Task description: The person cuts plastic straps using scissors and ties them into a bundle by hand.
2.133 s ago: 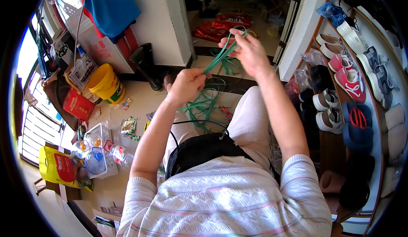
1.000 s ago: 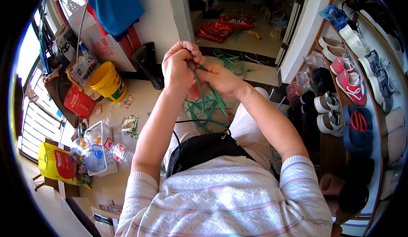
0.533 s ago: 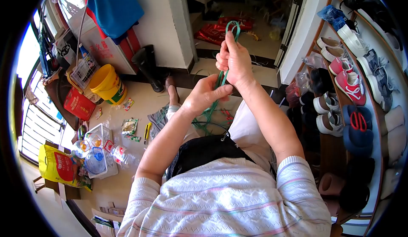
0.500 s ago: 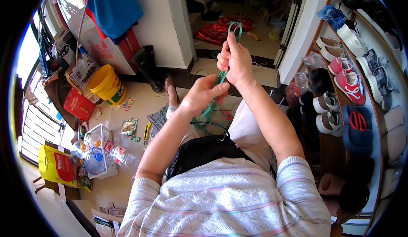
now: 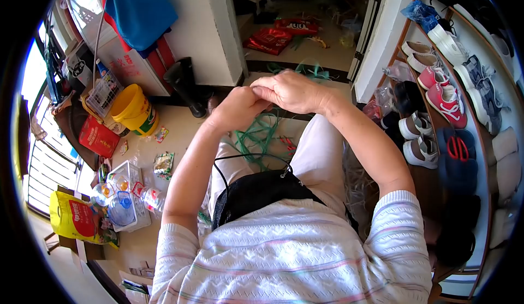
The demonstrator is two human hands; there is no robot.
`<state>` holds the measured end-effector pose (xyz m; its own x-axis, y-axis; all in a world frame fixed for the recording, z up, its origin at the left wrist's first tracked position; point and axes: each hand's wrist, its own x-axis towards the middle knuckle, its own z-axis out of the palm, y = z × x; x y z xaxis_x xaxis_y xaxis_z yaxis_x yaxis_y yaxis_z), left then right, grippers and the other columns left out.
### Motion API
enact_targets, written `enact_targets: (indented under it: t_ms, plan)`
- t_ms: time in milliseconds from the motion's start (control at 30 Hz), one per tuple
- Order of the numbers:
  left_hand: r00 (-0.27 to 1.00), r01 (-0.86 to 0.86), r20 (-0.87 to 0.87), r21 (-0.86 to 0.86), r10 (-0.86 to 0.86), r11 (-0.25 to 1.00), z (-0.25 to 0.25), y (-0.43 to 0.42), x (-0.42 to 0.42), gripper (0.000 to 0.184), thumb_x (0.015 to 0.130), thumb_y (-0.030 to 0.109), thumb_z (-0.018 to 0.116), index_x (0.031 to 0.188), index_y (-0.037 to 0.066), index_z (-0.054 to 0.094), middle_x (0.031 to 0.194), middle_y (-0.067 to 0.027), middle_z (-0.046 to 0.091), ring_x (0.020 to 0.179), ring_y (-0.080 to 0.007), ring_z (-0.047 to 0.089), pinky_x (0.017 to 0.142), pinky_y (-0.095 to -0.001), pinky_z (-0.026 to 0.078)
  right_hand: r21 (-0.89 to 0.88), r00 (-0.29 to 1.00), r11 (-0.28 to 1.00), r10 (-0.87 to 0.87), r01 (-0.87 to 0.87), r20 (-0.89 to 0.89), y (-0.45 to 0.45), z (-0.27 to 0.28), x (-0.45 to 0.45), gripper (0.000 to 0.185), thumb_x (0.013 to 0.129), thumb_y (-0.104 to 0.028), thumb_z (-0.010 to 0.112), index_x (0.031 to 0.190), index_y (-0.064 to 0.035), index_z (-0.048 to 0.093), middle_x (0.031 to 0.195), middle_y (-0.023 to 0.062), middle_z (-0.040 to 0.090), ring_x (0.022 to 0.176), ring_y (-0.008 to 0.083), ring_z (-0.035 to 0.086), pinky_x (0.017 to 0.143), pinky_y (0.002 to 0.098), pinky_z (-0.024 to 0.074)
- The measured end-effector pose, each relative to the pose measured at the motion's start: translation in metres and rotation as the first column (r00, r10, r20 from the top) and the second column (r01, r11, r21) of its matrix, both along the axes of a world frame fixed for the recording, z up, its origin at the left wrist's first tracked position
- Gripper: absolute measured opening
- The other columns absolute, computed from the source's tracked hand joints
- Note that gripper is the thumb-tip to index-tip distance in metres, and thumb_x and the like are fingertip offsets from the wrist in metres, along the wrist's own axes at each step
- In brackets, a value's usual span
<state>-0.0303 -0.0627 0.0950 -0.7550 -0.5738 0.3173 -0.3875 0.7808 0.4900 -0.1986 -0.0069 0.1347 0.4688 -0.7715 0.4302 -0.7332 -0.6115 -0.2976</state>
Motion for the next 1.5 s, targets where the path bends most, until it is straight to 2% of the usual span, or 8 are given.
enact_targets:
  t_ms: [100,267,500,767,933,1167,1400,1500]
  plan:
    - [0.996,0.077,0.047,0.011,-0.077,0.997,0.017,-0.001,0.018,0.021,0.077,0.024,0.057,0.081,0.004,0.064,0.078,-0.0181,0.061,0.076,-0.0354,0.059,0.069,-0.0427,0.046,0.447,0.994,0.889,-0.108,0.098,-0.003,0.006,0.001,0.002,0.032,0.089,-0.033,0.051,0.082,-0.0032,0.061,0.062,0.0088,0.06,0.057,0.02,0.057,0.056,0.0313,0.0444]
    - [0.994,0.026,-0.106,0.157,-0.009,0.987,0.036,-0.001,0.037,0.022,0.073,0.017,0.069,0.086,0.0,0.064,0.063,-0.007,0.06,0.058,-0.0113,0.055,0.056,-0.0278,0.046,0.208,0.97,0.978,-0.03,-0.021,0.24,0.0,-0.028,-0.001,0.027,0.087,-0.026,0.056,0.077,-0.0017,0.06,0.061,0.0062,0.06,0.055,0.0158,0.054,0.053,0.0288,0.0426]
    - [0.539,0.404,-0.8,0.519,0.262,0.753,-0.001,-0.016,0.009,0.019,0.081,0.008,0.062,0.098,-0.001,0.058,0.086,-0.0093,0.061,0.075,-0.0155,0.06,0.066,-0.026,0.049,0.251,0.73,0.967,-0.203,0.045,0.653,-0.02,-0.072,0.03,0.023,0.09,-0.02,0.052,0.078,-0.0016,0.059,0.066,0.0027,0.058,0.06,0.0078,0.051,0.056,0.0235,0.0414]
    - [0.275,0.604,-0.812,0.563,0.515,0.564,0.019,-0.013,-0.006,0.02,0.073,-0.006,0.039,0.086,0.0,0.053,0.072,-0.007,0.053,0.059,-0.0146,0.05,0.054,-0.0242,0.043,0.359,0.278,0.884,-0.279,-0.3,0.919,-0.024,-0.078,0.071,0.028,0.094,-0.028,0.044,0.078,-0.0062,0.052,0.059,-0.0024,0.047,0.044,0.0068,0.04,0.04,0.0216,0.0336]
    - [0.514,0.395,-0.812,0.511,0.278,0.763,0.012,-0.02,-0.004,0.064,0.086,0.022,0.057,0.134,-0.003,0.025,0.105,-0.0138,0.056,0.093,-0.0218,0.058,0.082,-0.0307,0.045,0.399,0.116,0.886,-0.382,-0.236,0.917,-0.02,-0.043,0.054,0.028,0.092,-0.031,0.047,0.076,-0.0081,0.051,0.054,-0.0052,0.036,0.04,0.0043,0.028,0.035,0.0201,0.0221]
    - [0.901,0.312,-0.43,0.732,0.055,0.606,-0.034,0.013,-0.014,0.032,0.088,0.031,0.056,0.092,-0.001,0.055,0.066,-0.0017,0.056,0.055,-0.007,0.05,0.049,-0.0219,0.039,0.171,-0.159,0.953,-0.215,-0.251,0.963,-0.032,-0.029,0.021,0.025,0.092,-0.028,0.047,0.08,-0.0068,0.048,0.055,-0.0042,0.032,0.048,0.0075,0.03,0.045,0.0238,0.0295]
    - [0.982,-0.042,-0.162,0.313,0.097,0.949,-0.022,0.001,0.0,0.03,0.088,0.025,0.049,0.077,-0.001,0.059,0.061,-0.0088,0.056,0.058,-0.0181,0.056,0.056,-0.0324,0.043,0.306,0.198,0.928,-0.266,-0.214,0.943,-0.031,-0.03,-0.023,0.031,0.091,-0.029,0.05,0.109,-0.0044,0.051,0.1,0.0106,0.062,0.091,0.0209,0.061,0.071,0.0296,0.0476]
    - [0.994,-0.096,0.065,0.122,0.088,0.988,-0.01,-0.007,0.012,0.028,0.087,0.024,0.049,0.075,-0.001,0.057,0.066,-0.0151,0.059,0.066,-0.0294,0.06,0.061,-0.0377,0.045,-0.144,0.54,0.876,-0.148,0.46,0.828,-0.04,-0.014,-0.059,0.038,0.09,-0.022,0.052,0.122,-0.0024,0.045,0.113,0.0144,0.057,0.109,0.0208,0.052,0.088,0.0308,0.0433]
